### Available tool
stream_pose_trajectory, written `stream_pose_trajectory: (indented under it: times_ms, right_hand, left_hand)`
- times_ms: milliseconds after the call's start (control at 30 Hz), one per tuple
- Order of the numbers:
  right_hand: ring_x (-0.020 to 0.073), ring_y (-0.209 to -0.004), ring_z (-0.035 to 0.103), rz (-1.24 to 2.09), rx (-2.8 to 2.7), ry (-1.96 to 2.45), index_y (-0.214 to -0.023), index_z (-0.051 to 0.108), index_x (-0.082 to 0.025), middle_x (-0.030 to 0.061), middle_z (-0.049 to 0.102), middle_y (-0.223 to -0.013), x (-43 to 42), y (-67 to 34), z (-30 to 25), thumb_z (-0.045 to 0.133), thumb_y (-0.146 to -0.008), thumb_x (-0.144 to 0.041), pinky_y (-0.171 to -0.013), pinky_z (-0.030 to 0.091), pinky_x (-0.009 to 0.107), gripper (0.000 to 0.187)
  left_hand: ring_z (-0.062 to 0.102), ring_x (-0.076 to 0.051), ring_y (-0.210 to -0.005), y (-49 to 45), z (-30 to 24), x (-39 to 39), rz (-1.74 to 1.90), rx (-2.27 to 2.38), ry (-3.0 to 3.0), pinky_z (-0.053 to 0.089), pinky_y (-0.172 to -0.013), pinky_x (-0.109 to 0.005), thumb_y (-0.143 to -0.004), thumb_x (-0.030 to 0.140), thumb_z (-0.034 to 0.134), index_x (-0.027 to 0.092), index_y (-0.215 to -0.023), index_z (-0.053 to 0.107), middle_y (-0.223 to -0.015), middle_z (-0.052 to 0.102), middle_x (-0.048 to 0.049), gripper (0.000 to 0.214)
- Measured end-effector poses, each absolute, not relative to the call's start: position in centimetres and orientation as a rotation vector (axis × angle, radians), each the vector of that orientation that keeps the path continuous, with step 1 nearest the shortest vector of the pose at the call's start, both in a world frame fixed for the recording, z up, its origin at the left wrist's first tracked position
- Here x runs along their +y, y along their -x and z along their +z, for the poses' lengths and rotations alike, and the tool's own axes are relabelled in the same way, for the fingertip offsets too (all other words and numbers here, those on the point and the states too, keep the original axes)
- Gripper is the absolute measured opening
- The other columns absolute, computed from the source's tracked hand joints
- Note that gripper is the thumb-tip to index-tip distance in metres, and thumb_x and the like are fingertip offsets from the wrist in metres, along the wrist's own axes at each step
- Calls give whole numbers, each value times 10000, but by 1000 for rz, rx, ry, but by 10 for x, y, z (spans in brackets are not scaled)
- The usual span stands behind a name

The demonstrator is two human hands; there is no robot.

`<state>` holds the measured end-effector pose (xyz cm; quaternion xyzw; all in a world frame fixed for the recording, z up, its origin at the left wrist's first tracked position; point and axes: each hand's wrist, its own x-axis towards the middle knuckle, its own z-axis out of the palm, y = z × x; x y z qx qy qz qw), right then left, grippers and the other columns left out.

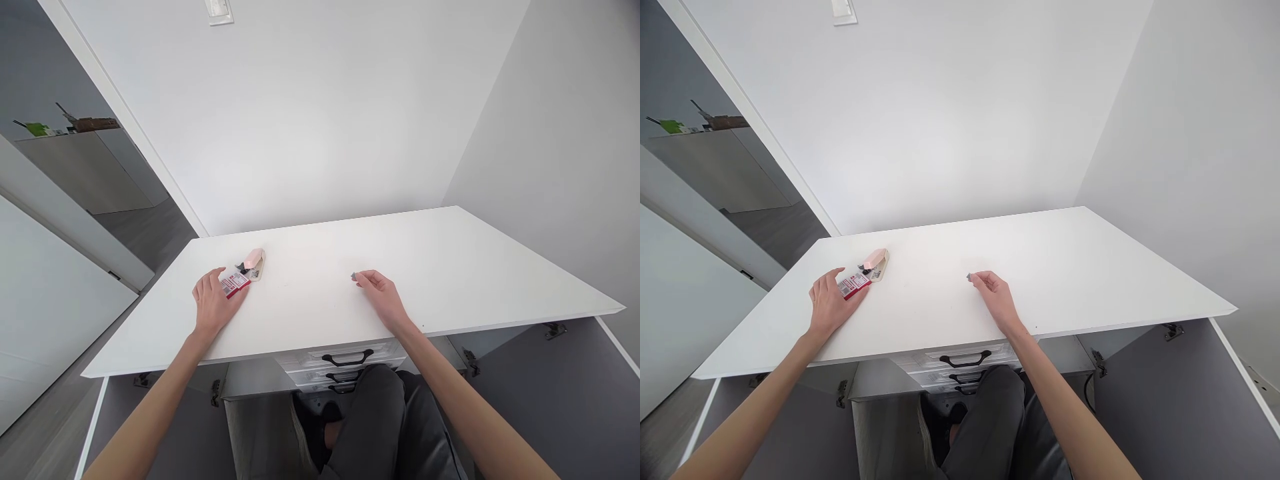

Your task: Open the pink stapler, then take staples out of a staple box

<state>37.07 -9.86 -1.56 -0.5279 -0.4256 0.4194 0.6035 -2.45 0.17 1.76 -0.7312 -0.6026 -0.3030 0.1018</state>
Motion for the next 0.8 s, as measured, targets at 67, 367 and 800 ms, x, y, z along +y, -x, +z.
stream_pose_trajectory:
  times_ms: [67, 367, 800]
  right_hand:
    - [274, -1141, 678, 963, -1012, 1226, -957, 747, -249, 68, 782, -1117, -100, -369, -13, 730, -867, -654, -1082, 473, 442, 416]
    - [278, -1086, 699, 955, -1192, 1337, -929, 735, -257, 53, 791, -1097, -104, -363, -10, 703, -901, -607, -971, 494, 423, 352]
    - [270, -1000, 688, 895, -1292, 1394, -905, 728, -260, 52, 788, -1067, -107, -360, -7, 670, -912, -591, -873, 495, 403, 336]
  left_hand:
    - [484, -425, -1359, 27, 16, 6, -860, -1862, 2169, 338, -1147, -574, -860, 622, 630, 143, -1418, 472, -1396, 586, -222, 752]
    - [479, -388, -1403, 29, 9, 10, -818, -1935, 2237, 275, -1203, -541, -911, 624, 569, 162, -1418, 466, -1466, 596, -183, 694]
    - [461, -400, -1411, 29, 6, 12, -799, -1886, 2240, 260, -1199, -557, -937, 597, 554, 162, -1423, 490, -1450, 613, -187, 656]
